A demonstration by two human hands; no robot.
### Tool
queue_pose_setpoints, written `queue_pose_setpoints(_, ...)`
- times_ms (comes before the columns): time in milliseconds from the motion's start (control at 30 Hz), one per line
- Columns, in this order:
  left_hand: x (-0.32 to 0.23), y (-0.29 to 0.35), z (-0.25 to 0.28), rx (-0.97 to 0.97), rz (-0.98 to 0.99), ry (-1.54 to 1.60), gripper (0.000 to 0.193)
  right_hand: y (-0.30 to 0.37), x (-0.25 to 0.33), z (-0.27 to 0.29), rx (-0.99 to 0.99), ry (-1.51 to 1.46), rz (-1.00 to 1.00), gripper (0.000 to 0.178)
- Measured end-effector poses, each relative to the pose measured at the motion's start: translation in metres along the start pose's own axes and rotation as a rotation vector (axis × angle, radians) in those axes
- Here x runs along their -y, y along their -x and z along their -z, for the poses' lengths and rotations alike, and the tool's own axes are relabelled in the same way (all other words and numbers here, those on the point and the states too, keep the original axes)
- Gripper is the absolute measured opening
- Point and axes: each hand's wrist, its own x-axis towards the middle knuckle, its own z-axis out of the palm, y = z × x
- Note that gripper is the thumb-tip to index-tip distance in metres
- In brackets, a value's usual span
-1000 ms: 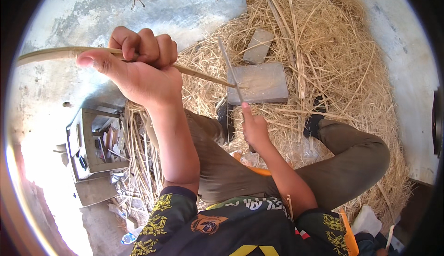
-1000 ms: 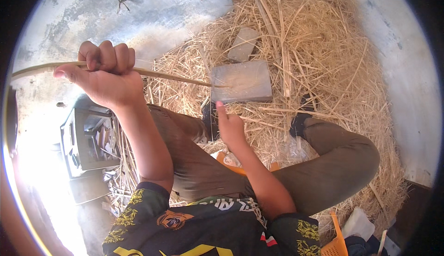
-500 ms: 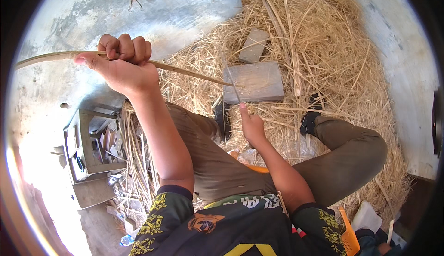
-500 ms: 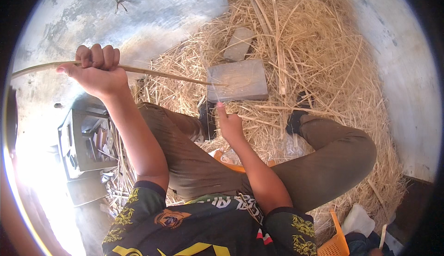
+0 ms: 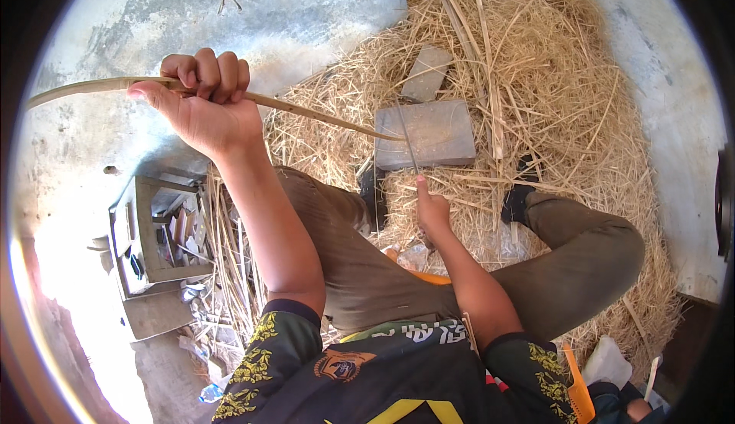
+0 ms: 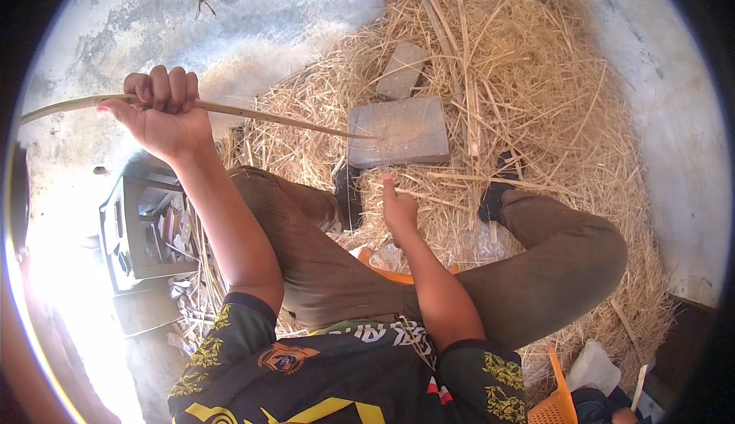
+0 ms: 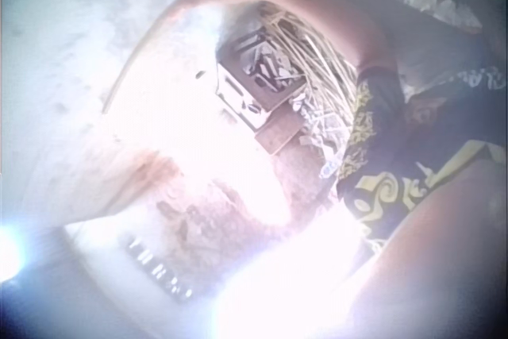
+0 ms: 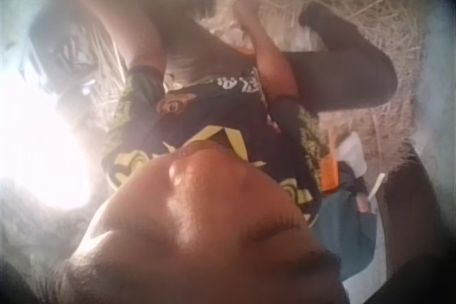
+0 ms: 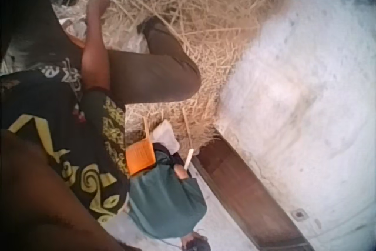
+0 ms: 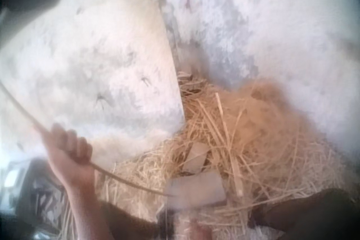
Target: The person sits on a floor covered with straw and uses a large knife to shave the outer layer off a long bamboo stick. They hold the stick with their left hand and repeatedly scrape the blade against it to remove thin strips of material.
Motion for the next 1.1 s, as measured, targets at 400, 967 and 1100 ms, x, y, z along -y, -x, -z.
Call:
queue_pose_setpoints(400,0.001,0.01,-0.005,0.064,-0.023,-0.039,0.061,0.09,0.096,0.009,0.225,-0.2,0.48,0.078)
queue_pose_setpoints(967,0.0,0.033,-0.03,0.248,0.043,0.158,0.062,0.109,0.116,0.033,0.093,-0.098,0.61,0.079)
queue_pose_setpoints(1100,0.001,0.037,-0.037,0.278,-0.003,0.091,0.062,0.073,0.094,0.031,0.082,-0.008,0.343,0.079)
